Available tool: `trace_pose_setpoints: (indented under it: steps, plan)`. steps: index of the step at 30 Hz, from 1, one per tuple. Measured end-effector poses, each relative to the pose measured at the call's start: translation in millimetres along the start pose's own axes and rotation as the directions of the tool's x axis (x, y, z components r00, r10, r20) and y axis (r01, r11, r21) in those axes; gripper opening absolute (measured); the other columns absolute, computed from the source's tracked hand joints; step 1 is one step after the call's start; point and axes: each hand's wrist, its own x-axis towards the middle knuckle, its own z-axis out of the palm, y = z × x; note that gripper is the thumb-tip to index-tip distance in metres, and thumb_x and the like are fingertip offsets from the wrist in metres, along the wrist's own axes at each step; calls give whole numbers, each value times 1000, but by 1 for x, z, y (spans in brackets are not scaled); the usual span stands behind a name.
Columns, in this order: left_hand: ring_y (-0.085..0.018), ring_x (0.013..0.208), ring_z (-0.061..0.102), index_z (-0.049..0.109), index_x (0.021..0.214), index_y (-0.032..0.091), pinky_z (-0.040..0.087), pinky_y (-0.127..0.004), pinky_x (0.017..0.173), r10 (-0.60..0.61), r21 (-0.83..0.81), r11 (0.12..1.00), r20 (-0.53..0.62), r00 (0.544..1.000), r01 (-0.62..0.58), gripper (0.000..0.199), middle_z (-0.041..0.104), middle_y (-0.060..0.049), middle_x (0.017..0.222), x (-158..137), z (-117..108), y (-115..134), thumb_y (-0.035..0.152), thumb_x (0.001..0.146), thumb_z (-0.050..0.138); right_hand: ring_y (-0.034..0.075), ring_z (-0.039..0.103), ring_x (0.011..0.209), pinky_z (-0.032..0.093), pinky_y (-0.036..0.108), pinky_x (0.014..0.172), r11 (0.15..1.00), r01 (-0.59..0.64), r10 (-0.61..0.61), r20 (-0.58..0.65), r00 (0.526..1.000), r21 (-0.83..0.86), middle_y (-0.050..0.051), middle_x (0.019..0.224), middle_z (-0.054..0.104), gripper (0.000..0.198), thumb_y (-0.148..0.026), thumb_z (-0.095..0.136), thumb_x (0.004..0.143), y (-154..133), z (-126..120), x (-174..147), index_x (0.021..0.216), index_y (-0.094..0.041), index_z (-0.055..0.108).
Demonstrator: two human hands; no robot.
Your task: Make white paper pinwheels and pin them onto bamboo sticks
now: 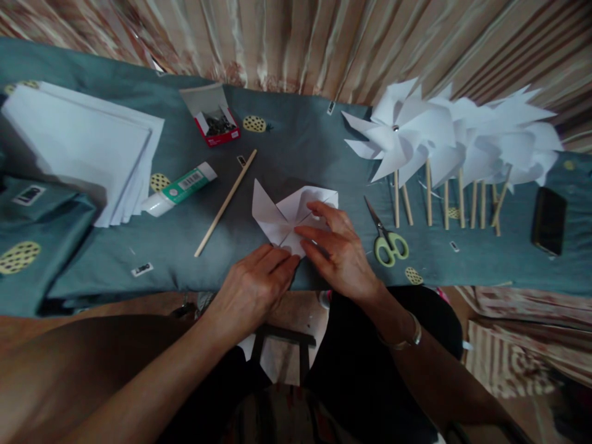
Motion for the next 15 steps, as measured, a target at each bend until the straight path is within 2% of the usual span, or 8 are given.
trace_pose_setpoints:
  steps: [8, 15]
  plan:
    - [-21, 80, 65, 66, 104, 8, 61, -34, 71, -5, 6, 1000, 12, 1000, 5, 22, 70, -10, 90, -1, -1, 0, 13, 97, 46, 30, 47, 132, 45, 48, 108, 999, -19, 21, 41, 999, -39, 6, 145, 49, 28, -22, 51, 95, -1, 1, 0, 113, -25, 72]
    - [-20, 80, 65, 66, 103, 8, 60, -33, 71, 0, 10, 1000, -2, 1000, 0, 22, 70, -10, 91, -1, -1, 0, 13, 97, 46, 30, 44, 136, 44, 51, 106, 973, 72, -62, 49, 997, -218, 13, 144, 50, 34, -18, 40, 99, -4, 5, -3, 116, -20, 68]
